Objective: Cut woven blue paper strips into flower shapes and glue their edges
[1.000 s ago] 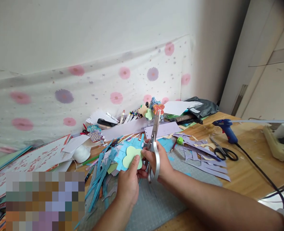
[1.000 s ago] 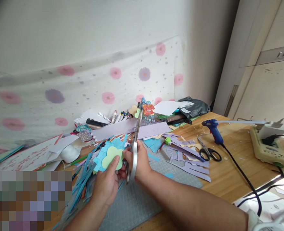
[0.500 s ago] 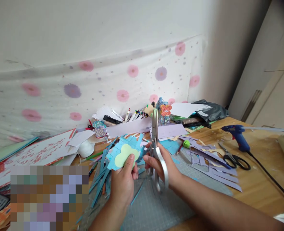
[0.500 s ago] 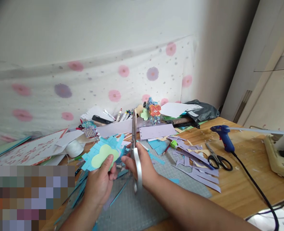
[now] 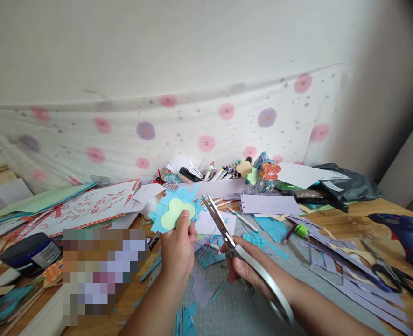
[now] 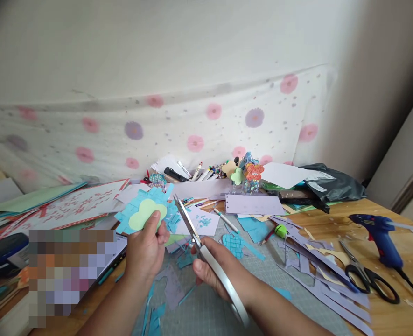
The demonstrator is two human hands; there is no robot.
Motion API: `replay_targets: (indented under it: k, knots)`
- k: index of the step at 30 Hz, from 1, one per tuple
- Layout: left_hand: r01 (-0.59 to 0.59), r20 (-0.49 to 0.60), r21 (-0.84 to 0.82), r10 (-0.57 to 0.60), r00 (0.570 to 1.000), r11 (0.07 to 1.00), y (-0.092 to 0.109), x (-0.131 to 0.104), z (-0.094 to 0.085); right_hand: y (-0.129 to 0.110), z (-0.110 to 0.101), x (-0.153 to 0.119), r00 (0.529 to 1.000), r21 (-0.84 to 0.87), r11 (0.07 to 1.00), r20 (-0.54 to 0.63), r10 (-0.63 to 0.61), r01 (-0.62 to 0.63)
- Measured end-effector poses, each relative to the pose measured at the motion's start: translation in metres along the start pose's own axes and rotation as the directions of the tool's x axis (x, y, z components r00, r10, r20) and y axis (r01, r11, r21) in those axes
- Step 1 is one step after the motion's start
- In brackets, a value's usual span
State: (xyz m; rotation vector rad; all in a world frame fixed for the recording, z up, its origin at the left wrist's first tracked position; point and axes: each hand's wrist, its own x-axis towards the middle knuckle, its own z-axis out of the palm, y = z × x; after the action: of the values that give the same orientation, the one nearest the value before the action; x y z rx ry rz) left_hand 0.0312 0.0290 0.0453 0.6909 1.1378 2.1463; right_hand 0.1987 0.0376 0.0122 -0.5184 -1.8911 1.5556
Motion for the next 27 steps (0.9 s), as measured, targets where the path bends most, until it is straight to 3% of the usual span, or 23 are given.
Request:
replay_targets:
  k: [8,19,27]
  knots:
    - [-0.004,0.049,-0.008,0.004,0.999,1.000,0.001,-0.002,0.000,0.003,-0.001,0.001,0.994,-0.005,0.996,0.063,0.088,-0.088]
    - [0.009,0.170,0.079,-0.023,0.985,0.997,-0.010,-0.014,0.000,0.000,0.003,-0.001,0.997,0.075,0.995,0.036,0.068,-0.070]
    - [0.000,0.175,0.127,-0.023,0.984,0.992,-0.013,-0.020,-0.003,-0.002,0.003,-0.002,0.999,0.074,0.996,0.009,0.042,-0.042]
